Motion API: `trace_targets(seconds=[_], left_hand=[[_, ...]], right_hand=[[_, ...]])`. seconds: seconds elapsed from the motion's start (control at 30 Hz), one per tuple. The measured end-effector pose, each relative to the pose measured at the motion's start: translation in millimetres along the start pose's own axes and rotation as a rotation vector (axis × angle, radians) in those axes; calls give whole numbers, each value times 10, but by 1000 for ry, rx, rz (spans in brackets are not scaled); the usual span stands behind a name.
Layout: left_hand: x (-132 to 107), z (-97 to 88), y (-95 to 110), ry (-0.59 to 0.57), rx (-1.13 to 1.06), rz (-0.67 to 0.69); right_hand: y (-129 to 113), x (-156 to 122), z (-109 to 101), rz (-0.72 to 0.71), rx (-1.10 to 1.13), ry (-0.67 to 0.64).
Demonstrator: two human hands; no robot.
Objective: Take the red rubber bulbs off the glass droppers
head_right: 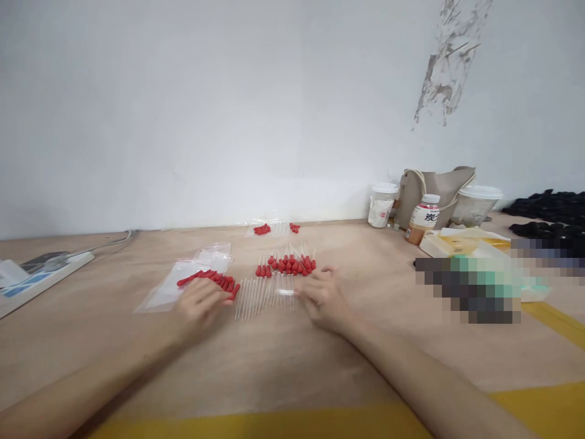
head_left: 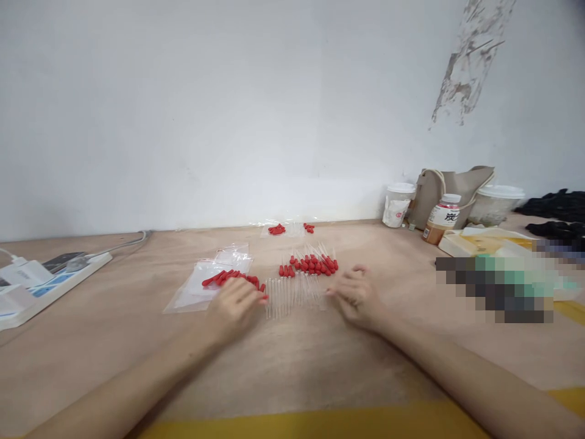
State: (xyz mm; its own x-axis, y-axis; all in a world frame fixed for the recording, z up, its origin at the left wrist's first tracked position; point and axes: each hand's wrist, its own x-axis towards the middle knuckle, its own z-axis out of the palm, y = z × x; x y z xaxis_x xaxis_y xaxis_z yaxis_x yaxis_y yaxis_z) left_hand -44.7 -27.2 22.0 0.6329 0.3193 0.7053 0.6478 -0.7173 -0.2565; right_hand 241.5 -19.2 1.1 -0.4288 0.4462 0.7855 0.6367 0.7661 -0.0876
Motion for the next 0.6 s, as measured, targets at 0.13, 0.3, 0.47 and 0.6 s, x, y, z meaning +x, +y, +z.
trace_targets(seconds=[0.13, 0.3, 0.47, 0.6], left_hand=[[-139, -198, -520, -69, -28, -444], [-154, -386, -1018, -275, 67, -1007], [-263, -299, -1183, -244, -43, -1176], [-395, -84, -1223, -219, -68, -1175]], right_hand=[[183, 32, 31, 356, -29, 78], [49, 109, 221, 403, -103, 12], [-30, 123, 309, 325, -228, -70], [-51, 126, 340, 271, -295, -108]])
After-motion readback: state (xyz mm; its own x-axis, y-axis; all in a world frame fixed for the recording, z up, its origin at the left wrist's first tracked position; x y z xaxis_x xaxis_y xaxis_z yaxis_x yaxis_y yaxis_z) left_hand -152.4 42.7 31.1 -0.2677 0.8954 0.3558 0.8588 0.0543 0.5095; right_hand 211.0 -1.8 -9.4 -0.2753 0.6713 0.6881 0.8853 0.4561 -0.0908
